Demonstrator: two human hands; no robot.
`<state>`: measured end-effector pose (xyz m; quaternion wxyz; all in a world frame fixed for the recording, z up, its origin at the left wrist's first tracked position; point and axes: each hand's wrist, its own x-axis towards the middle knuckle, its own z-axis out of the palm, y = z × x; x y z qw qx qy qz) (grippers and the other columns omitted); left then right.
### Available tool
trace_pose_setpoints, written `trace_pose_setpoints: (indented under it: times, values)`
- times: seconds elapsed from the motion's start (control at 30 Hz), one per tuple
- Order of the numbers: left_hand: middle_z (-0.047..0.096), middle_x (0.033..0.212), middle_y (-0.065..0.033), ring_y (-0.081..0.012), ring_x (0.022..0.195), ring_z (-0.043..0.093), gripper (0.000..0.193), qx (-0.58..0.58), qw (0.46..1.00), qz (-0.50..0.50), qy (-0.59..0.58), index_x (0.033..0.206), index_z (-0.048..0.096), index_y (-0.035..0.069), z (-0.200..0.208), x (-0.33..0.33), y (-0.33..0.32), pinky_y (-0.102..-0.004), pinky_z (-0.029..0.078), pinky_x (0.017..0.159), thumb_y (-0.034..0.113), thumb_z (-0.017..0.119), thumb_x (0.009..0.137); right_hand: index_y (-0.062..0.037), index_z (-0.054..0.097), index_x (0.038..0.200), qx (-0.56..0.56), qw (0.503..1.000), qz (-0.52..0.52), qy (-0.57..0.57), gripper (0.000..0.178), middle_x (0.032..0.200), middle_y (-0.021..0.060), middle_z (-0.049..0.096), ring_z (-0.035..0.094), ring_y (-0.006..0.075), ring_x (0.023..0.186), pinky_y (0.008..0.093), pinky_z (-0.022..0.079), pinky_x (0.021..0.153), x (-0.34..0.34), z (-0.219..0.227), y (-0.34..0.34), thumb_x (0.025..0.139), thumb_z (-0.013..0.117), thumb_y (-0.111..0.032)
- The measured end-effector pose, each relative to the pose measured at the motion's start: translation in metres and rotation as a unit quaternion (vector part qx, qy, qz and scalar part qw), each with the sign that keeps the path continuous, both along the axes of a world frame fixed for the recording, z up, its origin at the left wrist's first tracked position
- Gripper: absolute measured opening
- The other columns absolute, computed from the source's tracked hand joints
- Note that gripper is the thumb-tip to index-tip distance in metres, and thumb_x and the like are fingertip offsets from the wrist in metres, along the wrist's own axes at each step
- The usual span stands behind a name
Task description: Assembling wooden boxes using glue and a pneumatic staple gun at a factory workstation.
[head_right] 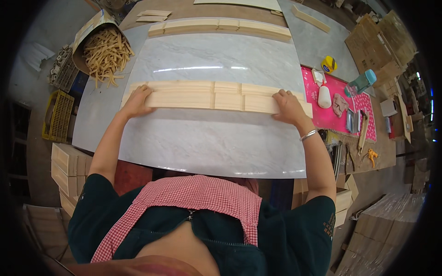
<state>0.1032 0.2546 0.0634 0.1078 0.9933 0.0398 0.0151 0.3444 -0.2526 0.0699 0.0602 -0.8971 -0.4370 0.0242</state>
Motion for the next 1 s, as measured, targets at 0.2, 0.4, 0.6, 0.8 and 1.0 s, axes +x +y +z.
trace_pose_setpoints:
  times: [0.2, 0.4, 0.6, 0.8, 1.0]
  values:
    - [0.058, 0.122, -0.0107, -0.0311, 0.115, 0.053, 0.059, -0.06, 0.998, 0.004, 0.028, 0.124, 0.063, 0.006, 0.017, -0.033, -0.014, -0.0375, 0.043, 0.103, 0.022, 0.083, 0.07, -0.0061, 0.064, 0.113, -0.001, 0.999, -0.011, 0.049, 0.057, 0.111, 0.0116, 0.062, 0.059, 0.0324, 0.104, 0.0392, 0.05, 0.095, -0.032, 0.012, -0.02, 0.06, 0.084, -0.014]
    - [0.058, 0.124, -0.0109, -0.0315, 0.116, 0.052, 0.061, -0.086, 0.996, -0.026, -0.001, 0.127, 0.063, 0.007, -0.017, -0.052, -0.016, -0.038, 0.042, 0.104, 0.021, 0.084, 0.071, -0.0066, 0.065, 0.115, -0.009, 0.998, -0.02, 0.065, 0.058, 0.11, 0.0116, 0.063, 0.059, 0.0329, 0.103, 0.0415, 0.05, 0.093, -0.041, -0.01, -0.031, 0.061, 0.086, -0.016]
    - [0.059, 0.121, -0.0121, -0.0313, 0.112, 0.053, 0.062, -0.046, 0.997, 0.01, -0.063, 0.128, 0.063, 0.006, -0.016, -0.05, -0.022, -0.0401, 0.043, 0.102, 0.016, 0.085, 0.071, -0.0035, 0.063, 0.117, 0.032, 0.998, -0.043, 0.022, 0.059, 0.114, 0.0134, 0.062, 0.057, 0.0327, 0.105, 0.0397, 0.049, 0.096, -0.054, 0.0, -0.034, 0.064, 0.085, -0.012]
    - [0.058, 0.118, -0.0127, -0.0313, 0.11, 0.054, 0.064, -0.085, 0.995, 0.002, -0.042, 0.126, 0.063, 0.005, -0.024, -0.11, -0.042, -0.04, 0.044, 0.1, 0.017, 0.087, 0.068, -0.0037, 0.063, 0.117, 0.052, 0.995, -0.031, 0.084, 0.061, 0.118, 0.0128, 0.061, 0.056, 0.0317, 0.108, 0.0395, 0.048, 0.097, -0.097, -0.013, -0.062, 0.063, 0.089, -0.016]
    - [0.057, 0.12, -0.0133, -0.032, 0.111, 0.054, 0.063, -0.072, 0.99, 0.013, -0.121, 0.123, 0.063, 0.006, -0.023, -0.094, -0.046, -0.0407, 0.045, 0.099, 0.018, 0.088, 0.067, -0.0035, 0.062, 0.116, 0.131, 0.99, -0.046, 0.035, 0.062, 0.118, 0.012, 0.06, 0.055, 0.0311, 0.109, 0.0395, 0.046, 0.098, -0.091, -0.019, -0.057, 0.063, 0.091, -0.021]
